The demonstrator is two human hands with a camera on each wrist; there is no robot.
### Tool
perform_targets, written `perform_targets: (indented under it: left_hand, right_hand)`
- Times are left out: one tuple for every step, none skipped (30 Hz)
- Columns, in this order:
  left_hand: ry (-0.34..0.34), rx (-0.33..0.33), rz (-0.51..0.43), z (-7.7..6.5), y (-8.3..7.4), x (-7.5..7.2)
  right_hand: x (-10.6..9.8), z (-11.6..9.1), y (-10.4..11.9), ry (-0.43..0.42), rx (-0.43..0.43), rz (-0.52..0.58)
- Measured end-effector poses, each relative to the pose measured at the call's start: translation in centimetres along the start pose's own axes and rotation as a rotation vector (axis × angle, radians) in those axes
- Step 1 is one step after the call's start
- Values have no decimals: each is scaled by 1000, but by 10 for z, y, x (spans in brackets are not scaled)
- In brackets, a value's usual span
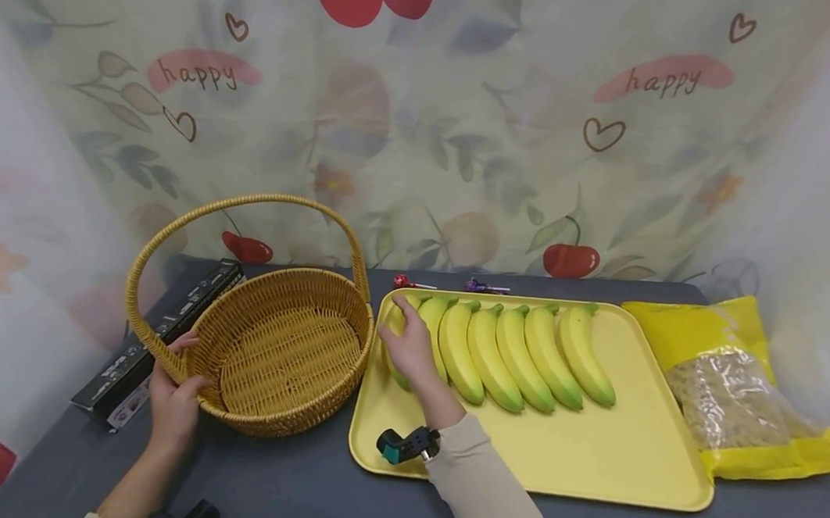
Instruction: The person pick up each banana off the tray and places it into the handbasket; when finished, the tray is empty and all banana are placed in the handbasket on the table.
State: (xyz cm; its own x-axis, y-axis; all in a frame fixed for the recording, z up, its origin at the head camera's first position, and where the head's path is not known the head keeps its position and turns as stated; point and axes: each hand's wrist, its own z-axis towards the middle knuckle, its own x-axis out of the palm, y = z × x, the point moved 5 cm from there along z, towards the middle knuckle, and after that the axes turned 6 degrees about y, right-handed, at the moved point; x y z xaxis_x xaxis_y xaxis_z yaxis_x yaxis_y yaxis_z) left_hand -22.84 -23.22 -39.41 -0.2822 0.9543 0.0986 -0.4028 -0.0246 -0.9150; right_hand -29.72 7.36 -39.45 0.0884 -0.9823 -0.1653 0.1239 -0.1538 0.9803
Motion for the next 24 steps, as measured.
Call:
perform_targets:
  left_hand:
    - [4,5,-3,0,0,0]
    - [8,9,-4,0,1,0]
    - [12,11,-4,0,1,1]
    - [15,14,-7,0,1,1]
    - [15,16,-8,0,1,1]
    - [14,19,-8,0,1,1]
    - [10,21,-10,0,1,0]
    - [7,23,-12,-1,1,0]
    - [4,25,-14,-1,0,0]
    - [2,26,-17,-2,0,0]
    - [1,26,-18,-2,-1,0]
    - [0,25,-20,-2,-1,0]
    - [1,23,-20,-2,-1,1]
    - [1,20,-20,-2,-2,1]
    - [2,18,-20,-2,-2,1]
    - [2,14,-19,-2,-3,1]
    - [3,11,-17,-2,-3,1]
    - [4,8,-16,-2,-3,1]
    - [4,5,-13,-2,-3,2]
    - [4,2,-13,-2,-3,2]
    - [5,-1,-11,-2,-4,2]
    - [7,-4,-9,-2,-4,2]
    - [8,-5,-9,-2,-4,2]
    - [9,-7,-7,-2,-4,2]
  right_hand:
    - [0,0,-1,1,-3,-9]
    - [1,0,-3,4,-3,-18]
    - [1,0,-5,8,1,-26]
    - [2,0,-7,12,3,-40]
    - [2,0,-9,17,3,-65]
    - [2,0,-11,21,-6,-102]
    - [3,0,-13,27,-8,-137]
    - [4,0,-14,29,-13,-174]
    - [5,-1,-16,34,-20,-212]
    - [6,-1,-17,37,-27,-253]
    - [7,-1,-18,39,-30,-289]
    - [8,-2,-19,44,-34,-310]
    - [9,-2,-20,49,-29,-320]
    - [10,-2,-20,50,-28,-330]
    - [10,-3,-21,54,-21,-332]
    - [11,-3,-21,55,-9,-331]
    - [11,-4,-21,56,-7,-334]
    - [11,-4,-20,59,-4,-336]
    - [11,-5,-20,65,-4,-340]
    - [11,-5,-20,71,0,-344]
    - [11,-5,-20,79,2,-348]
    - [12,-5,-20,88,3,-351]
    - [12,-6,-20,97,-1,-355]
    - [12,-6,-21,107,4,-355]
